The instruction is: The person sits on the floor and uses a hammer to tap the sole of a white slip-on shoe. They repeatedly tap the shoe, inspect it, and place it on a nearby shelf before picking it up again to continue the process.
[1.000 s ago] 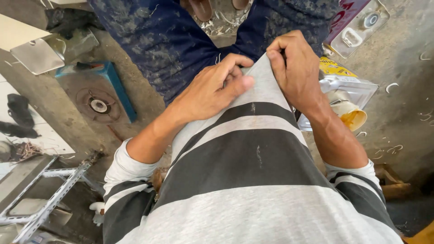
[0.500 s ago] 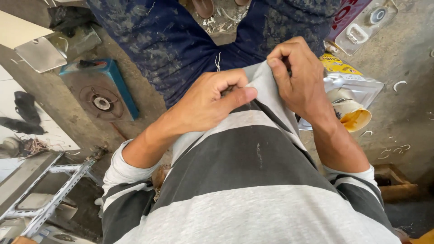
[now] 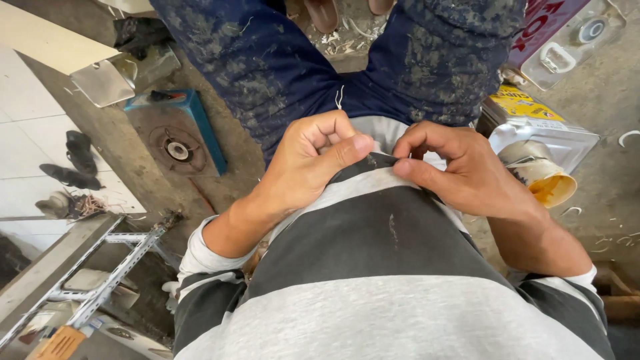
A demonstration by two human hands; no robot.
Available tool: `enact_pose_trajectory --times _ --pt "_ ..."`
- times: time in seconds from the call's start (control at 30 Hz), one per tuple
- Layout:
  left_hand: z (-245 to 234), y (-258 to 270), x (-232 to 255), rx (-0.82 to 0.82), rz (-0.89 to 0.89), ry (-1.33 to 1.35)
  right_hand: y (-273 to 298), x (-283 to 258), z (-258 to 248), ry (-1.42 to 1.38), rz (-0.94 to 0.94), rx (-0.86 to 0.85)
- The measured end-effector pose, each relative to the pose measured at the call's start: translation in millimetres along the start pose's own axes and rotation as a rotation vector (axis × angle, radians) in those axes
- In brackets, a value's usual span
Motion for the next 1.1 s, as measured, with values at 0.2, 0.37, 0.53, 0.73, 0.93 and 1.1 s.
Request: enact_pose_trajectory --times 0.2,0.37,0.53,0.73,0.93,1.1 --pt "-12.4 -9.4 -43.1 0.063 -0.047 0.367 -4.6 1.4 -4.1 -0.278 -0.176 0.158" --pt "-12.9 -11.6 -44.0 0.070 -0.052 0.362 1.0 -14.7 -15.7 -0.152 -0.304 0.302" --pt "-11.4 -14.1 -42.8 0.078 -0.059 0.299 7.8 -44.6 -19.3 0.155 -0.482 0.328" --pt "4.1 -11.9 -10.4 0.057 -0.098 -0.002 10.3 -48.8 -9.8 0.551 -0.569 0.231" --pt "5.4 -16.3 -12.7 0.051 -0.120 -0.002 4.7 -41.9 -4.4 0.546 -0.549 0.181" --pt "3.5 -19.7 -15.3 0.045 -0.116 -0.004 1.3 -37.6 -4.9 0.423 -0.491 0.163"
Point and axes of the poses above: each hand's wrist, its own y-axis away from the middle knuckle, its own z-axis out of the palm, x = y × z, the point moved 9 cm from there along -y, towards the middle knuckle, and after that the axes turned 10 degrees about y, right-handed, at the moved point
